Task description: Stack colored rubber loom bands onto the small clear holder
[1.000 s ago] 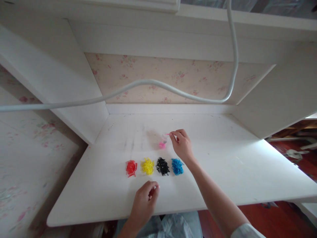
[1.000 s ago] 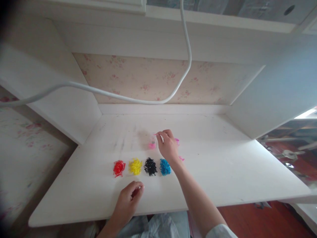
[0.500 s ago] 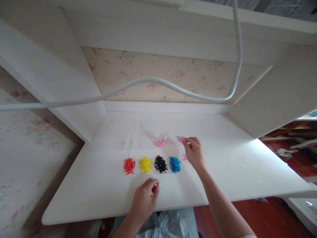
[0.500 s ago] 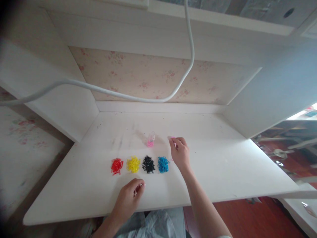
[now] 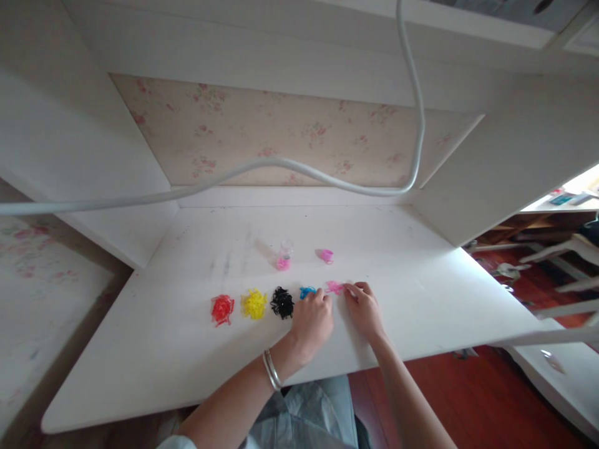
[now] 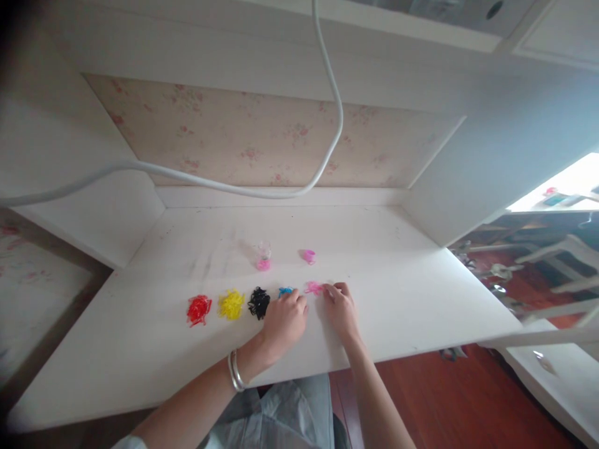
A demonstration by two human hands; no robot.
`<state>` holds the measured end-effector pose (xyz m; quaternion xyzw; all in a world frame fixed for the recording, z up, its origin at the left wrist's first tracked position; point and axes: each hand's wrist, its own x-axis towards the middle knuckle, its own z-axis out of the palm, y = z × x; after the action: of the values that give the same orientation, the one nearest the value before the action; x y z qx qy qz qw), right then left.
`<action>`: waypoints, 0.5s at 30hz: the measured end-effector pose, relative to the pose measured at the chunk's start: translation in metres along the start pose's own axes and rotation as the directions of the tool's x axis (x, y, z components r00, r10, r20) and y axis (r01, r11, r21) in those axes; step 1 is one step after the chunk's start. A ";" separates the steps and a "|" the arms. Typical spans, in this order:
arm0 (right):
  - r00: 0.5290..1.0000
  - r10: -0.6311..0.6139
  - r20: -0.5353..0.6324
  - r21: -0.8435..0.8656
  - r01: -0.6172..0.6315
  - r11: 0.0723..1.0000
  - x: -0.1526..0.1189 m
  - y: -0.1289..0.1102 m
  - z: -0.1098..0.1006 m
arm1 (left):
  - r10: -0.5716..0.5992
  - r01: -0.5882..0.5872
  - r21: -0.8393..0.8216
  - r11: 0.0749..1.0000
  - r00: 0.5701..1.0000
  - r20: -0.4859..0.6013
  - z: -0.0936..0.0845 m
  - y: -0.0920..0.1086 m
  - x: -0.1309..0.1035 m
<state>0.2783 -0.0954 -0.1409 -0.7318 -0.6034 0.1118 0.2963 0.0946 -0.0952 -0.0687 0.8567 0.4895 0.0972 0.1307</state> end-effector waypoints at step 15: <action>0.980 0.071 -0.185 0.194 -0.034 0.980 -0.005 -0.005 -0.008 | -0.036 0.030 0.129 0.991 0.999 0.039 0.005 -0.001 0.044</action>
<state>0.2772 -0.1017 -0.1322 -0.7232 -0.5392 0.1061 0.4182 0.1174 -0.0569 -0.0723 0.8569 0.5060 0.0460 0.0870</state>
